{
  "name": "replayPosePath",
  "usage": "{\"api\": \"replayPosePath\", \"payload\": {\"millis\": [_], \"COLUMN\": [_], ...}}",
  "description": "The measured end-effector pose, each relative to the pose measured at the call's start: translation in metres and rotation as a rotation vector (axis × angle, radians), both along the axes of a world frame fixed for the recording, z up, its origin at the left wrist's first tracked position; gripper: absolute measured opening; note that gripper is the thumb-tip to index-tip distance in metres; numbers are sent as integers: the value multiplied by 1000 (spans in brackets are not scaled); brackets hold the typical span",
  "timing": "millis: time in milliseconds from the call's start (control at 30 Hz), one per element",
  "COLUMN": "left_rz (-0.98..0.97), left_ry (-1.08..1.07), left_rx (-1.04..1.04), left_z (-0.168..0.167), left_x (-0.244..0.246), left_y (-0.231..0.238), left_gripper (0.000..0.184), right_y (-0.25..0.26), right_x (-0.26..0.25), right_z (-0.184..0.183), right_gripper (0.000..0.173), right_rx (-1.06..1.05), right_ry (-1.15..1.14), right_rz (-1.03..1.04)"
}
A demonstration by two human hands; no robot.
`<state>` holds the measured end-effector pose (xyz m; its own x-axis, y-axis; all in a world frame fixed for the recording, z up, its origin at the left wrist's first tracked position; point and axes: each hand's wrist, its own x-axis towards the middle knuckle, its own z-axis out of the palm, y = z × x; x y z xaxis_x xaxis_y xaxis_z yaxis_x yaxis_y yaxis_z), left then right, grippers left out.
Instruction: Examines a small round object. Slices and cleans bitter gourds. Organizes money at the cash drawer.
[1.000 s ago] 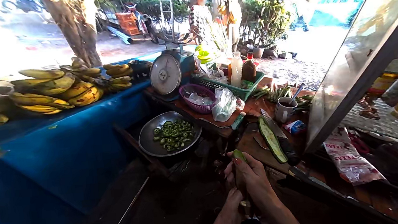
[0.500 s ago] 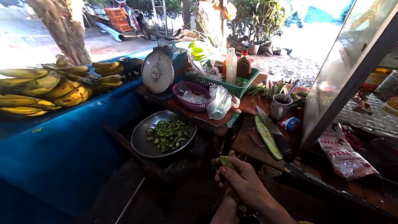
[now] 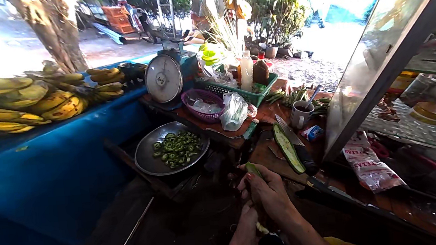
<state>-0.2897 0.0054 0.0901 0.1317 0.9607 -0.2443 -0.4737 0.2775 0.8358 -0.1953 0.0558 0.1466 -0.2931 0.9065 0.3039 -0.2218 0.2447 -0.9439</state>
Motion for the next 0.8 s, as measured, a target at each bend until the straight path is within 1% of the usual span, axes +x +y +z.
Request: {"api": "replayPosePath", "payload": {"millis": [67,133,300,433,567,667,700,800], "left_rz": [32,73,121,103,85,67,43,-153], "left_ry": [23,39,141,176,108,36,0,-124], "left_rx": [98,137,135,129,103,80,57,-50], "left_z": [-6,-3,9,6,6,4,2,-4], "left_x": [0,4,8,6,6,5,3,-8], "left_y": [1,2,2,3,1,-1,-1,-1], "left_gripper": [27,29,28,25,21,25,25,20], "right_y": [1,1,0,-1,-2,-2,-2,-1], "right_x": [1,1,-1,-2,-2,-1,-1,1], "right_z": [0,1,-2,-2,-2,-2,-1,2], "right_gripper": [34,34,35,36,36,36,36,34], "right_rx": [-6,-9,-2,2,24,30,31,46], "right_ry": [37,51,67,81,107,132,139,153], "right_rz": [-23,-36,-38,-44,-42,-42,-44,-51]}}
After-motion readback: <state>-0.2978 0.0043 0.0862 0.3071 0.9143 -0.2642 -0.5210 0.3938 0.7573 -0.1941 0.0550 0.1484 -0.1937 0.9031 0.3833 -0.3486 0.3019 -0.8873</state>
